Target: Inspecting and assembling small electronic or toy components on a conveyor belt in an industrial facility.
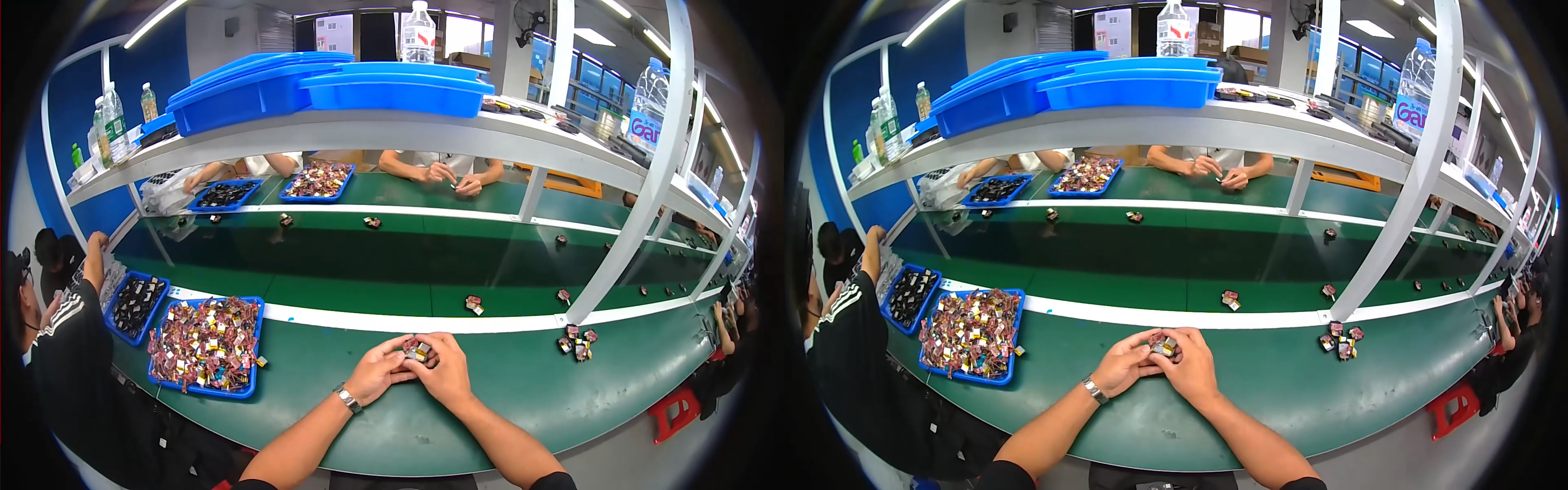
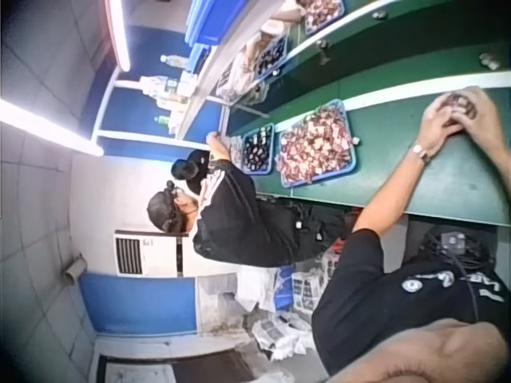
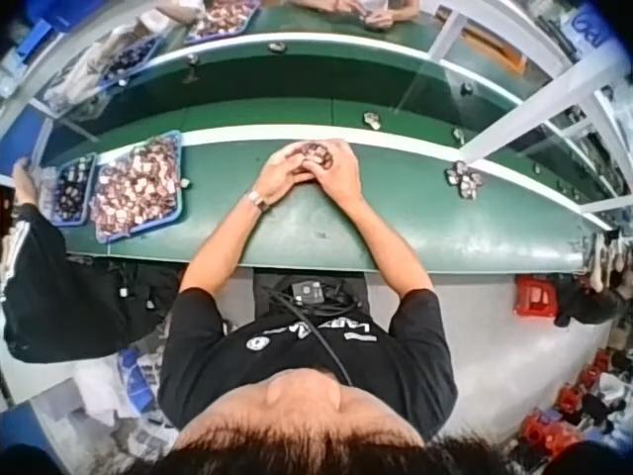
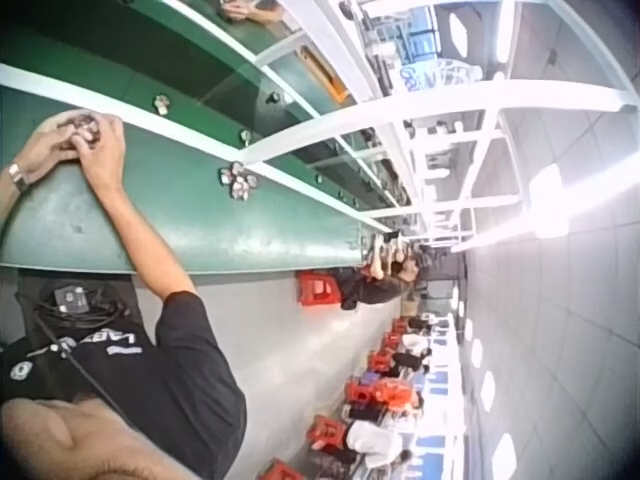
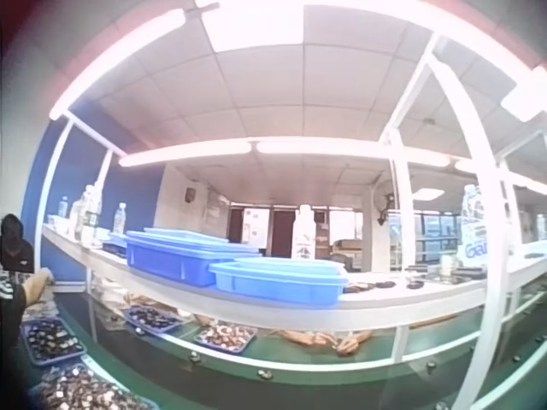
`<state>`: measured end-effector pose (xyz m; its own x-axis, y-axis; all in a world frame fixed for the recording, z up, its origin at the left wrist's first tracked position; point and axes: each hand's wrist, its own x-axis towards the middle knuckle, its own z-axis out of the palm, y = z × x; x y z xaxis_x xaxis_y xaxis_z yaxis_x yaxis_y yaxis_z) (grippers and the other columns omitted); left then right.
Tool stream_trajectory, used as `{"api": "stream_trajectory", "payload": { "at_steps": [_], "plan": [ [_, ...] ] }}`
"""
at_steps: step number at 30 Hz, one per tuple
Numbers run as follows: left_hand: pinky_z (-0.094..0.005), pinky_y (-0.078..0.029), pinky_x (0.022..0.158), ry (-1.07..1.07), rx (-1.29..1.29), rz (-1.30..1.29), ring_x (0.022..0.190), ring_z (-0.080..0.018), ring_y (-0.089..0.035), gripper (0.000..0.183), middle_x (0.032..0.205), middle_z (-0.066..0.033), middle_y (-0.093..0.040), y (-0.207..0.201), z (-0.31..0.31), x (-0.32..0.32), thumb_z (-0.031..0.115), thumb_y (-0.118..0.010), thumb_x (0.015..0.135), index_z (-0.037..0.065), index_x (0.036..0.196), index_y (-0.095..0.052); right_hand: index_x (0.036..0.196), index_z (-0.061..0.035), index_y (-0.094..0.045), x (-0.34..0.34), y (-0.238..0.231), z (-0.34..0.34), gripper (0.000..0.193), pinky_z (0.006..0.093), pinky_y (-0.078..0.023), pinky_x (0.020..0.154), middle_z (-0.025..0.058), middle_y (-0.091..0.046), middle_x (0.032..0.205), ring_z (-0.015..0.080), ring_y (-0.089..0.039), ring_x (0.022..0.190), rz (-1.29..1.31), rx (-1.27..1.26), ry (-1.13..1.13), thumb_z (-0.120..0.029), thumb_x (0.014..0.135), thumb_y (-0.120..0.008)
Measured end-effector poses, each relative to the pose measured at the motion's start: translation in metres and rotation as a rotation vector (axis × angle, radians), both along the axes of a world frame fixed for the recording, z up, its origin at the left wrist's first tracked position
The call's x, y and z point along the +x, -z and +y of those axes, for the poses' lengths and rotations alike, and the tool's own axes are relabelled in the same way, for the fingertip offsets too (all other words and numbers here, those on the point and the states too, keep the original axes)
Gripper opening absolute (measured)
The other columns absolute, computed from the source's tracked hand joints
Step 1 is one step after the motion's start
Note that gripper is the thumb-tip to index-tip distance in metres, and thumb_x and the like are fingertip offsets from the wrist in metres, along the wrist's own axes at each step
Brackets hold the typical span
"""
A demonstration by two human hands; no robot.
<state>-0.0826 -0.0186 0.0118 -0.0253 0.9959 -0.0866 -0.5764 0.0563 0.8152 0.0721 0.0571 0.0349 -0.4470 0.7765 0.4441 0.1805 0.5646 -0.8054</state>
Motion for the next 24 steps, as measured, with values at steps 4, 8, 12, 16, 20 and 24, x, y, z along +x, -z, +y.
{"api": "stream_trajectory", "payload": {
  "at_steps": [4,8,12,16,20,24],
  "plan": [
    [-0.0422,-0.049,0.102,-0.055,0.008,0.010,0.119,-0.0237,-0.058,0.045,0.132,-0.0140,-0.056,0.000,0.002,-0.003,0.018,-0.051,0.102,0.001,0.143,-0.042,0.113,-0.0026,-0.068,0.002,-0.002,0.004,0.041,0.0267,-0.052,0.066,0.0097,-0.063,0.106,0.0150,-0.061,0.073,-0.016,0.017,-0.094,-0.009,0.075,-0.081],
    [-0.0412,-0.051,0.100,-0.113,0.017,-0.033,0.115,-0.0212,-0.060,0.045,0.126,-0.0122,-0.059,-0.005,0.003,-0.001,0.016,-0.051,0.102,-0.001,0.142,-0.042,0.112,-0.0026,-0.069,0.000,-0.002,0.006,0.036,0.0265,-0.053,0.066,0.0104,-0.064,0.107,0.0160,-0.063,0.074,0.016,0.036,-0.109,-0.008,0.078,-0.079],
    [-0.0401,-0.052,0.095,-0.114,0.051,-0.086,0.111,-0.0189,-0.060,0.038,0.122,-0.0100,-0.060,0.002,0.003,-0.002,0.020,-0.052,0.102,0.003,0.136,-0.050,0.111,-0.0022,-0.069,-0.005,0.000,0.003,0.033,0.0275,-0.054,0.066,0.0113,-0.066,0.107,0.0168,-0.066,0.078,0.045,0.018,-0.078,-0.006,0.079,-0.077],
    [-0.0375,-0.052,0.090,-0.075,0.075,-0.094,0.108,-0.0160,-0.059,0.034,0.119,-0.0066,-0.061,0.001,0.001,-0.004,0.026,-0.054,0.102,0.007,0.130,-0.054,0.111,-0.0032,-0.070,-0.007,0.002,0.003,0.028,0.0299,-0.056,0.067,0.0115,-0.066,0.107,0.0192,-0.068,0.082,0.067,0.080,-0.088,-0.001,0.083,-0.070],
    [-0.0352,-0.052,0.089,-0.098,0.022,-0.078,0.105,-0.0149,-0.060,0.036,0.115,-0.0044,-0.062,-0.001,0.000,-0.008,0.028,-0.053,0.102,0.007,0.131,-0.055,0.112,-0.0095,-0.070,0.007,-0.011,0.009,0.032,0.0318,-0.056,0.069,0.0090,-0.065,0.112,0.0225,-0.068,0.083,-0.065,0.291,-0.146,0.001,0.082,-0.067],
    [-0.0340,-0.053,0.089,-0.104,-0.012,0.054,0.097,-0.0137,-0.061,0.038,0.109,-0.0041,-0.063,-0.005,0.000,-0.003,0.030,-0.050,0.104,0.004,0.131,-0.056,0.111,-0.0141,-0.071,0.013,-0.017,0.013,0.033,0.0330,-0.057,0.070,0.0065,-0.063,0.117,0.0226,-0.066,0.084,-0.154,0.407,-0.206,0.000,0.080,-0.069]
  ]
}}
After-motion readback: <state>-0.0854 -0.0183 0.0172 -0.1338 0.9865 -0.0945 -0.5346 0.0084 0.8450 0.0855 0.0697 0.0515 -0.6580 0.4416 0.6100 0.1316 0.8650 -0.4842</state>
